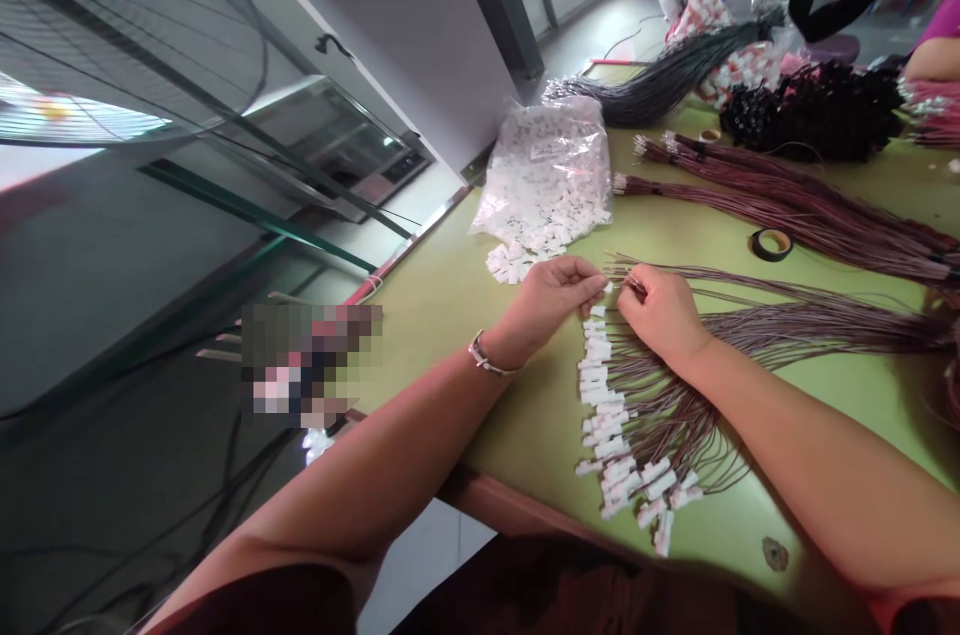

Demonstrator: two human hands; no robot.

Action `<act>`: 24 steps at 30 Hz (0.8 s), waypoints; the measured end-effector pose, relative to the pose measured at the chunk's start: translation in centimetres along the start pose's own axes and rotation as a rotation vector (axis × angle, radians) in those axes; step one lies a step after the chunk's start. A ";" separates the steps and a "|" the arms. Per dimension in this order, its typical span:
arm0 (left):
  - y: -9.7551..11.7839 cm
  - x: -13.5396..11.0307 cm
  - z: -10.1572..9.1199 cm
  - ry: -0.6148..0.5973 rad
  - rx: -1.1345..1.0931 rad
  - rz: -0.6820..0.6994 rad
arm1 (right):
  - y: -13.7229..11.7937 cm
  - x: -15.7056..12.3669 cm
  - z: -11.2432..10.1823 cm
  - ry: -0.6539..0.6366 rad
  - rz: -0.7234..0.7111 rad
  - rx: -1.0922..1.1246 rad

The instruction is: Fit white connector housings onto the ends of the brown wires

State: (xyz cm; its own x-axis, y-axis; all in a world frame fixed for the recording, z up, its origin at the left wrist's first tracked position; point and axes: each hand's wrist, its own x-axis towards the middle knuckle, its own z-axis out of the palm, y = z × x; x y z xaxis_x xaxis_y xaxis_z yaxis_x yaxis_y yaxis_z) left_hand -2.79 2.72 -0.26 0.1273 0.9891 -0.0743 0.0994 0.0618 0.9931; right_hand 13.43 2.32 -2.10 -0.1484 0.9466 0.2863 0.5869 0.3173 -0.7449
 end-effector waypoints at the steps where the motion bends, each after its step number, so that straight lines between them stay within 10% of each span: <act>1: -0.1 0.2 0.2 -0.005 -0.034 -0.012 | 0.0 0.0 0.0 0.003 0.004 0.006; 24: -0.6 0.4 0.1 -0.135 -0.376 -0.165 | -0.3 -0.3 -0.7 -0.056 -0.029 0.116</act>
State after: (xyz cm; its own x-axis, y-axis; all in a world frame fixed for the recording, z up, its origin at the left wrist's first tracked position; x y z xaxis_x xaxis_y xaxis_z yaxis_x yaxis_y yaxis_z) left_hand -2.67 3.02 -0.89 0.2700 0.9372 -0.2209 -0.2347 0.2865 0.9289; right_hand 13.83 1.89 -1.52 -0.2103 0.9377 0.2767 0.4862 0.3458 -0.8025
